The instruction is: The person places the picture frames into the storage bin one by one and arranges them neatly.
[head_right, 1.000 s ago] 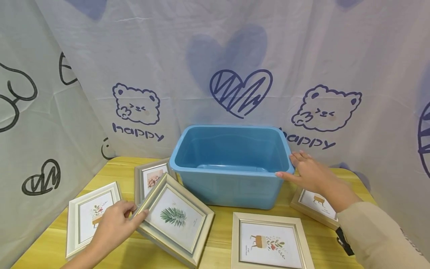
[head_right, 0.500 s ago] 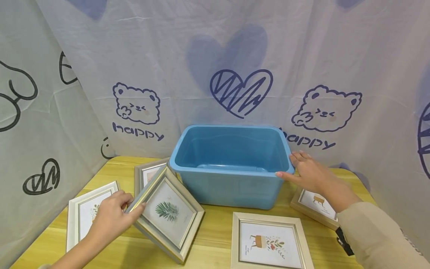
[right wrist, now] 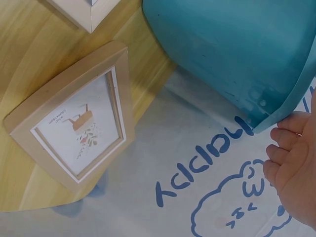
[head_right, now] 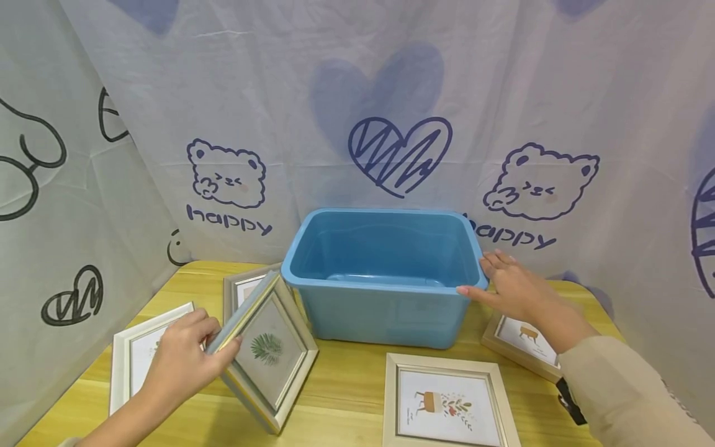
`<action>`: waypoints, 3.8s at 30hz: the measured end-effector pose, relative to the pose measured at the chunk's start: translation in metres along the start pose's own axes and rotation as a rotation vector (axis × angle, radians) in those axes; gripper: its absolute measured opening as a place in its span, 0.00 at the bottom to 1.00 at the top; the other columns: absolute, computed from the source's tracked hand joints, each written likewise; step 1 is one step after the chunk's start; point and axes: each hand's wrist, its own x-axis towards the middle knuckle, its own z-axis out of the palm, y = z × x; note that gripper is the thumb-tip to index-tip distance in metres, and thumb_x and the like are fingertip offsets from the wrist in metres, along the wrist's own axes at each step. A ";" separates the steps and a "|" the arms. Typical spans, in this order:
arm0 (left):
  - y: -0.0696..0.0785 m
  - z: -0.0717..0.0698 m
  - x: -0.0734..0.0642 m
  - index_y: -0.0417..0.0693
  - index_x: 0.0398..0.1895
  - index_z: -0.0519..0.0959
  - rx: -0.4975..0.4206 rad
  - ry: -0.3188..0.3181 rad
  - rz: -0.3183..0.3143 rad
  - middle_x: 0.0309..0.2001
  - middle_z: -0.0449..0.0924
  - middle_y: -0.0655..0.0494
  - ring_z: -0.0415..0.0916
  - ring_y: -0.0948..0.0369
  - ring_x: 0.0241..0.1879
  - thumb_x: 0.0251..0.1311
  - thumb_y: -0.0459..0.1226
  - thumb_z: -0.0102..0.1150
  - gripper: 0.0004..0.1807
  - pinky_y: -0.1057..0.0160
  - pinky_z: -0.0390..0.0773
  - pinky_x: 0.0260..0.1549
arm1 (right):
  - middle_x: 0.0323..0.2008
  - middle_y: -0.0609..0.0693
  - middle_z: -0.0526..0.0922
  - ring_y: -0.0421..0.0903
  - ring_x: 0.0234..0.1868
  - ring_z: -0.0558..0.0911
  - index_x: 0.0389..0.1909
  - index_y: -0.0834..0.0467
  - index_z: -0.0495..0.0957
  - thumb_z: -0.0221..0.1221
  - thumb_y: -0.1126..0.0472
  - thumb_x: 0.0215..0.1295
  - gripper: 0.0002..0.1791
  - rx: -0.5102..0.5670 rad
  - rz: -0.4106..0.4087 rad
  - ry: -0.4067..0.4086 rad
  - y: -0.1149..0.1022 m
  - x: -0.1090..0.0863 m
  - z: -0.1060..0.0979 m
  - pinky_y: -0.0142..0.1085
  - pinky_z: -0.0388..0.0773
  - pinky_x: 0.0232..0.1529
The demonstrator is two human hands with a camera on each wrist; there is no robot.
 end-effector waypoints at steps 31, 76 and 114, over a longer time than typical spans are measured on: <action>-0.010 -0.011 0.025 0.42 0.08 0.65 0.292 0.348 0.343 0.20 0.63 0.51 0.59 0.52 0.21 0.49 0.49 0.41 0.22 0.52 0.58 0.22 | 0.65 0.74 0.55 0.73 0.65 0.56 0.64 0.73 0.57 0.47 0.33 0.62 0.49 -0.005 -0.006 0.006 0.001 0.001 0.002 0.69 0.58 0.57; 0.001 -0.017 0.094 0.39 0.11 0.65 0.315 0.592 0.269 0.23 0.65 0.45 0.59 0.47 0.23 0.44 0.46 0.46 0.19 0.49 0.57 0.24 | 0.64 0.73 0.58 0.73 0.64 0.56 0.63 0.73 0.60 0.47 0.33 0.62 0.48 -0.035 -0.027 0.032 0.000 0.003 0.000 0.70 0.60 0.54; 0.034 -0.006 0.149 0.38 0.10 0.65 0.230 0.700 0.218 0.23 0.68 0.44 0.62 0.46 0.26 0.45 0.43 0.48 0.18 0.50 0.60 0.26 | 0.64 0.73 0.59 0.73 0.64 0.57 0.63 0.73 0.60 0.47 0.33 0.62 0.47 -0.048 -0.026 0.032 0.004 0.000 0.002 0.68 0.60 0.55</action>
